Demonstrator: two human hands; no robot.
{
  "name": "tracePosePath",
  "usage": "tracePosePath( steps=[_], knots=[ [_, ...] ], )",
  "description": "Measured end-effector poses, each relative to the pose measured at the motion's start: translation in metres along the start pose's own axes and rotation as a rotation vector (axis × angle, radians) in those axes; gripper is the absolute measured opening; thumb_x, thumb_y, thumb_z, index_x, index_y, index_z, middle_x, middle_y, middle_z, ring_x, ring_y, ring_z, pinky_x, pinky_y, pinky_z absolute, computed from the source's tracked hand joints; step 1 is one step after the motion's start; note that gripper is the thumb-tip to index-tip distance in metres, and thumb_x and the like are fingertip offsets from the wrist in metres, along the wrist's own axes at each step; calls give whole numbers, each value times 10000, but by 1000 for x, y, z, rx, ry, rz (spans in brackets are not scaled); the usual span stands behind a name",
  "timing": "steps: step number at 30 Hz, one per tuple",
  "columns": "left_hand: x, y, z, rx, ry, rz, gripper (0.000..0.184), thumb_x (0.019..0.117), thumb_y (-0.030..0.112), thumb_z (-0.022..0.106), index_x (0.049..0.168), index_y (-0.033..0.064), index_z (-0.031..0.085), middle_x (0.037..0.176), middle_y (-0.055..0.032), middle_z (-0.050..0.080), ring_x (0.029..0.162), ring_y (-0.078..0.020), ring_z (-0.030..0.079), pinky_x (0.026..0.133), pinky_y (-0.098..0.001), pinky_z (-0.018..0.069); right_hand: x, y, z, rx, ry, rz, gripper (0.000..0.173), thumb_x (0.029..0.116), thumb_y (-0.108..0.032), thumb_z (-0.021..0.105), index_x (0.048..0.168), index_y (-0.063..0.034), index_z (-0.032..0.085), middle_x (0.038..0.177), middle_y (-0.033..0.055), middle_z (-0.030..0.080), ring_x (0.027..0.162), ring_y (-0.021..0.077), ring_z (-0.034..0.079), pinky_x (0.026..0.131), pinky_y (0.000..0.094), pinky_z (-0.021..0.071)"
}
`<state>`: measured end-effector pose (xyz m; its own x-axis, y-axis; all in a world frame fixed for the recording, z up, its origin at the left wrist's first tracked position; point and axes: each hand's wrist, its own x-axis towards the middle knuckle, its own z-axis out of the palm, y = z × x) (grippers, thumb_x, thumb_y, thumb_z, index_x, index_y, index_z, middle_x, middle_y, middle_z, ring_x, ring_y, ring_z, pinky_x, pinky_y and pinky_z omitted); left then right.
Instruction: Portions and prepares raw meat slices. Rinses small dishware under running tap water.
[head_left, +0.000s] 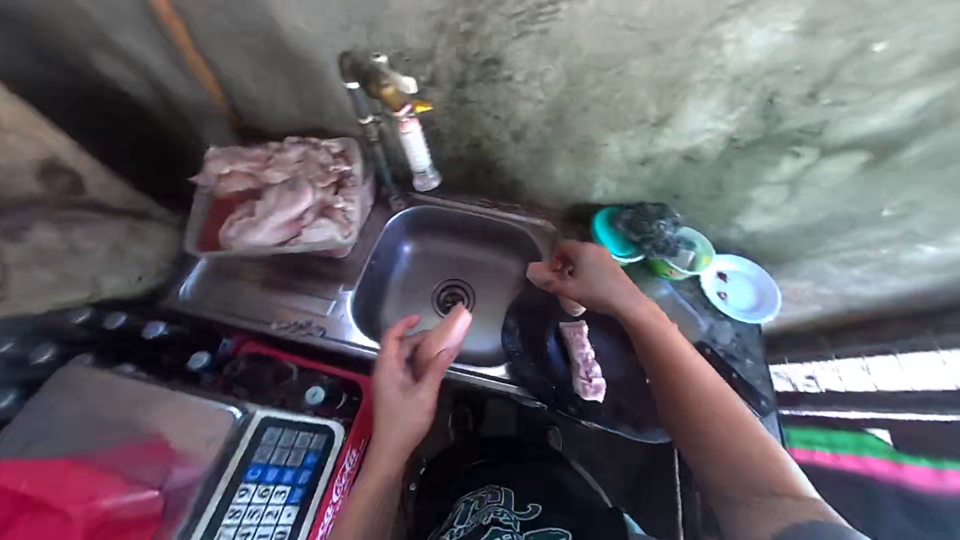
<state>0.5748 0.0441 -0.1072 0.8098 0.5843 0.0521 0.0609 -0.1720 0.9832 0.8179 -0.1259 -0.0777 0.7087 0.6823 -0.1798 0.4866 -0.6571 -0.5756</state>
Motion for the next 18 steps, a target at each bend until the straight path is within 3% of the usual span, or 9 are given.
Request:
tracePosePath(
  steps=[3,5,8,10,12,15,18],
  knots=[
    [24,-13,56,-125,-139,-192,553,943,35,651,1425,-79,408,1122,-173,682,942,-152,696,823,-318,591,-6,59,9,61,4,110,385,907,-207,792,1129,81,668,1050,268,686,1002,417,669,925,609,508],
    [29,-17,82,-158,-167,-221,519,951,7,635,1420,-64,425,1112,-169,668,922,-152,691,803,-305,591,-17,88,24,65,110,215,403,931,-187,749,1227,68,650,1164,305,675,1110,485,651,976,664,491],
    [35,-25,103,-191,-152,-266,501,969,-5,608,1426,-64,411,1137,-177,650,934,-151,678,813,-300,579,-56,94,61,60,285,321,520,948,-328,722,1305,36,619,1261,318,630,1200,517,597,974,699,481],
    [40,-32,115,-212,-124,-350,479,998,4,583,1436,-64,401,1150,-194,645,926,-162,672,811,-319,573,-85,85,89,91,196,383,736,898,-431,763,1440,5,526,1351,315,577,1255,509,561,991,680,478],
    [42,-36,126,-223,-138,-413,457,1018,11,561,1441,-55,401,1147,-198,635,915,-173,667,800,-331,572,-104,79,112,71,149,370,763,908,-322,748,1535,-18,435,1374,320,569,1269,517,548,1011,652,466],
    [40,-34,143,-289,-188,-464,427,1037,15,530,1444,-27,406,1108,-188,656,898,-180,678,800,-343,575,-117,81,116,42,264,387,584,897,-53,634,1467,0,520,1220,316,663,1137,510,647,947,630,516],
    [39,-44,148,-196,-254,-408,387,1056,55,508,1425,-32,427,1189,-195,651,1025,-193,673,897,-355,560,-128,92,101,47,322,404,516,918,-37,646,1420,34,550,1182,331,667,1125,522,643,961,652,501]
  ],
)
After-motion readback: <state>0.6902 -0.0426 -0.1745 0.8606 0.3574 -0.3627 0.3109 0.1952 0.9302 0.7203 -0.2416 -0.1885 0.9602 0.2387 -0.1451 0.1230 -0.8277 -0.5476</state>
